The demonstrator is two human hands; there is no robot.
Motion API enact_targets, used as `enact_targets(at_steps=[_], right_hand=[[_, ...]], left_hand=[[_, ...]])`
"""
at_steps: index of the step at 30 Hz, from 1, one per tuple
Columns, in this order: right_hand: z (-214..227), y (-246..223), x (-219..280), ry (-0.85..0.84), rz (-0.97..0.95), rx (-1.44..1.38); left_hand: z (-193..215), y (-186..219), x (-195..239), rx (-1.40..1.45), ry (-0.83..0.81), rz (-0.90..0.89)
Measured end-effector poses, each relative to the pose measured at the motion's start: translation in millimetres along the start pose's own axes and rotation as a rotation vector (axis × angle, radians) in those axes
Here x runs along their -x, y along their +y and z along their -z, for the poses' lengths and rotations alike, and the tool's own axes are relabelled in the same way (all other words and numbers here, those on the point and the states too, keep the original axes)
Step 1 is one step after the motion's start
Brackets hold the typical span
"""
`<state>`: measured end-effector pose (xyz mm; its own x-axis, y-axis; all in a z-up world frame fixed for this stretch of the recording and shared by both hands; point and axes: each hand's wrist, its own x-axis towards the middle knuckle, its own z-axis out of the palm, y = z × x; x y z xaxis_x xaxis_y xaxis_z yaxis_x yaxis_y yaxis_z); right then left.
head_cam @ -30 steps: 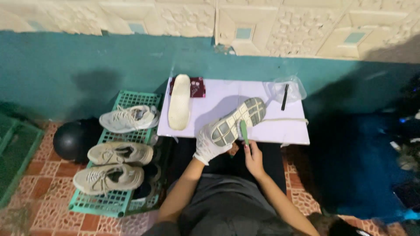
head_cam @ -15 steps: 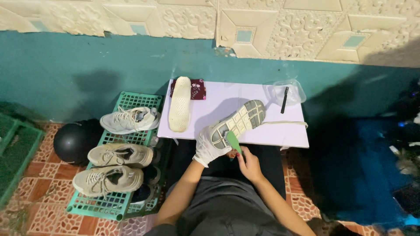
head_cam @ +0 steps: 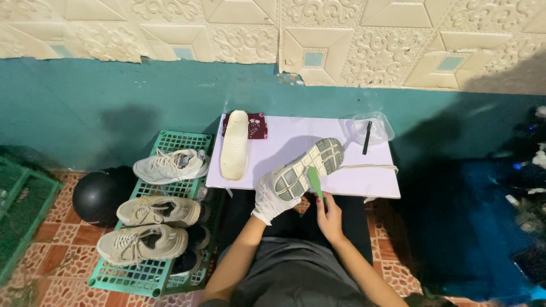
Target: The person scrubs the sole of a white sneaker using a black brush, then switches to a green brush to continue scrubbing the sole. The person holds the shoe with a gloved hand while cleaning it over a white table.
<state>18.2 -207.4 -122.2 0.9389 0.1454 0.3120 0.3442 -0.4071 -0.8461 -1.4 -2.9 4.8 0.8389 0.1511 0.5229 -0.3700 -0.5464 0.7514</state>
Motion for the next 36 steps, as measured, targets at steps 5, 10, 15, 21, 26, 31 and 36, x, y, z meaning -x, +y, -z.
enact_targets(at_steps=[5,10,15,21,26,31,36], right_hand=[[-0.1,-11.9,0.9,0.003,0.018,0.021],[-1.3,-3.2,2.5,-0.035,0.059,0.028],[0.0,-0.9,-4.1,0.068,0.001,-0.041],[-4.6,-4.0,5.2,-0.093,0.066,0.029],[-1.5,-4.1,-2.5,0.008,0.029,-0.038],[-0.2,-12.1,3.0,-0.077,0.041,0.014],[-4.0,-4.2,-0.1,-0.068,0.033,-0.002]], left_hand=[[-1.8,1.9,-1.8,-0.014,0.007,0.022],[-4.8,-4.8,2.3,0.079,-0.007,0.032],[-8.0,-17.3,3.1,-0.005,-0.030,0.053],[-10.6,-14.4,7.4,-0.004,-0.004,0.036],[-1.6,0.2,0.0,0.024,-0.038,0.062],[-0.7,2.8,-0.3,-0.010,-0.022,0.049],[-5.1,-4.8,0.2,0.002,-0.016,0.042]])
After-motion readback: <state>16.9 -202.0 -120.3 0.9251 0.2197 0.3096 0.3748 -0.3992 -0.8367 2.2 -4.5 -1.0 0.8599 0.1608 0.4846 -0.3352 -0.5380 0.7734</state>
